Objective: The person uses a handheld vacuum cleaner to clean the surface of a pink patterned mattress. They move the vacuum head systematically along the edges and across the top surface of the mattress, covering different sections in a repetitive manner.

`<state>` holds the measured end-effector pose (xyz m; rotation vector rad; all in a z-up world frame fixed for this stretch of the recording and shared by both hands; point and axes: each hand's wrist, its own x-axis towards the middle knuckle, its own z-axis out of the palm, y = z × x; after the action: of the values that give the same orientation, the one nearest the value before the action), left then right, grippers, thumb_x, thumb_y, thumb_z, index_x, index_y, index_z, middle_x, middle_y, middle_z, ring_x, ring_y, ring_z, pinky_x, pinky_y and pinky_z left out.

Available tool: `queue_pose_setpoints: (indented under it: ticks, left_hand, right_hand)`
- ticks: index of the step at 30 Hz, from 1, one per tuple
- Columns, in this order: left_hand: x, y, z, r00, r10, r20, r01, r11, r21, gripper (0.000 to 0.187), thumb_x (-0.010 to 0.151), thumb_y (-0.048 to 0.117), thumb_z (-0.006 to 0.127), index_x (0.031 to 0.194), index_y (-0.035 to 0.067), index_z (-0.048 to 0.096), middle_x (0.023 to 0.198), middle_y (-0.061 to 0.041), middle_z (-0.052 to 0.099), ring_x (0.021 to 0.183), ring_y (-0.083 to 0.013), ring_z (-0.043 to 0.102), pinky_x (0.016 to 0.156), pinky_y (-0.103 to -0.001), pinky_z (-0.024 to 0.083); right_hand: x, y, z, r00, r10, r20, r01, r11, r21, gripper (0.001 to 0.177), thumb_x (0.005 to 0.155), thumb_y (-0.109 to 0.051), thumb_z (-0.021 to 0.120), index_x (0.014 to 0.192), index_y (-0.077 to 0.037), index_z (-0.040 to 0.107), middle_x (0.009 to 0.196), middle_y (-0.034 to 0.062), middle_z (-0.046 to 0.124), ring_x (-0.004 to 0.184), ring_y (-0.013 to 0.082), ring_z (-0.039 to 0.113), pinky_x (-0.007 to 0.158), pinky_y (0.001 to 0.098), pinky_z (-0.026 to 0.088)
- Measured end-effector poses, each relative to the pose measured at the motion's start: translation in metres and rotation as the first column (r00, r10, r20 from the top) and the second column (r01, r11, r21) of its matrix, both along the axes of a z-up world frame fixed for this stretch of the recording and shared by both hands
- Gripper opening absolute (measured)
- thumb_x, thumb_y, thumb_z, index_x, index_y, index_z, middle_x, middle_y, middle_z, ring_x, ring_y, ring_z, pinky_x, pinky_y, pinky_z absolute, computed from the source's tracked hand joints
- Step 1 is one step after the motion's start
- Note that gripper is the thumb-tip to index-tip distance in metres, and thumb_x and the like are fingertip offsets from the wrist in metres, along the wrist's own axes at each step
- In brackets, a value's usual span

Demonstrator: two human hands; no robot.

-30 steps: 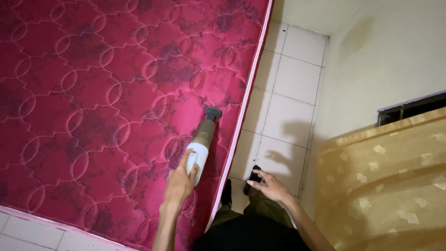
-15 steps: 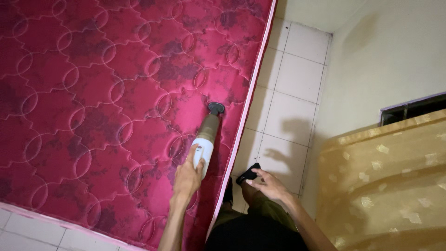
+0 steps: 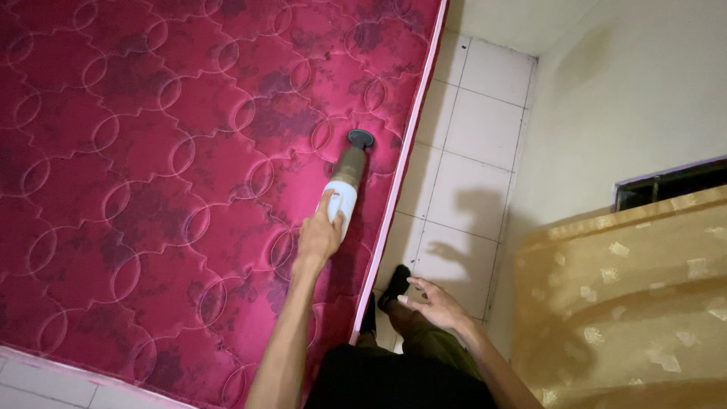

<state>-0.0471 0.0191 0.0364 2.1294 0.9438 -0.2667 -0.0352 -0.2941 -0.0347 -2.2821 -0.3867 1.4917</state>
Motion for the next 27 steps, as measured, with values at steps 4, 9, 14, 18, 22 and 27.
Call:
queue_pose_setpoints:
  ticks: [4,9,14,18,22,27]
  left_hand:
    - [0.038,0.006,-0.018,1.000,0.008,0.018,-0.008,1.000,0.013,0.063,0.096,0.031,0.061,0.155,0.034,0.038,0.110,-0.034,0.069,0.109,-0.0534,0.064,0.100,-0.058,0.049]
    - [0.079,0.014,-0.044,1.000,0.007,0.017,-0.008,1.000,0.026,0.065,0.096,0.032,0.061,0.156,0.033,0.036,0.115,-0.032,0.069,0.110,-0.0520,0.064,0.100,-0.056,0.049]
    - [0.107,0.016,-0.066,0.998,0.025,0.057,-0.027,0.999,0.037,0.066,0.097,0.034,0.061,0.157,0.033,0.035,0.117,-0.030,0.069,0.113,-0.0501,0.065,0.102,-0.054,0.050]
    - [0.134,0.018,-0.065,0.997,0.069,-0.042,-0.068,0.997,0.023,0.067,0.097,0.036,0.061,0.158,0.037,0.033,0.119,-0.030,0.067,0.116,-0.0477,0.064,0.103,-0.054,0.049]
    - [0.158,0.021,-0.063,0.999,0.051,-0.013,-0.050,0.998,0.047,0.067,0.097,0.036,0.061,0.158,0.036,0.033,0.119,-0.030,0.068,0.116,-0.0473,0.065,0.104,-0.054,0.050]
    - [0.163,0.016,-0.059,0.994,0.105,-0.008,-0.105,0.994,-0.005,0.066,0.097,0.034,0.062,0.157,0.037,0.035,0.119,-0.030,0.067,0.117,-0.0484,0.064,0.104,-0.055,0.049]
  right_hand:
    - [0.008,-0.004,0.003,0.999,-0.035,0.022,0.034,0.999,0.035,0.083,0.086,-0.066,0.063,0.153,-0.020,0.044,0.155,0.0132,0.048,0.141,0.0322,0.050,0.117,0.0495,0.043]
    - [0.022,-0.016,-0.013,1.000,-0.017,0.013,0.017,1.000,0.023,0.084,0.088,-0.067,0.060,0.155,-0.020,0.040,0.157,0.0129,0.046,0.139,0.0319,0.053,0.117,0.0511,0.044]
    - [0.034,-0.028,-0.019,1.000,-0.031,0.002,0.031,1.000,0.000,0.082,0.089,-0.065,0.059,0.155,-0.021,0.039,0.159,0.0117,0.042,0.140,0.0310,0.052,0.116,0.0548,0.043]
    - [0.044,-0.028,-0.018,0.999,-0.043,0.005,0.043,0.999,0.001,0.081,0.089,-0.065,0.059,0.154,-0.022,0.041,0.158,0.0116,0.044,0.140,0.0311,0.052,0.116,0.0549,0.044]
    - [0.051,-0.031,-0.019,0.998,-0.063,-0.003,0.063,0.998,0.009,0.082,0.090,-0.065,0.058,0.155,-0.020,0.040,0.159,0.0122,0.044,0.140,0.0322,0.051,0.116,0.0554,0.044]
    - [0.061,-0.029,-0.016,0.997,-0.075,-0.017,0.075,0.997,-0.002,0.082,0.090,-0.066,0.058,0.155,-0.020,0.038,0.160,0.0120,0.042,0.142,0.0316,0.050,0.117,0.0565,0.042]
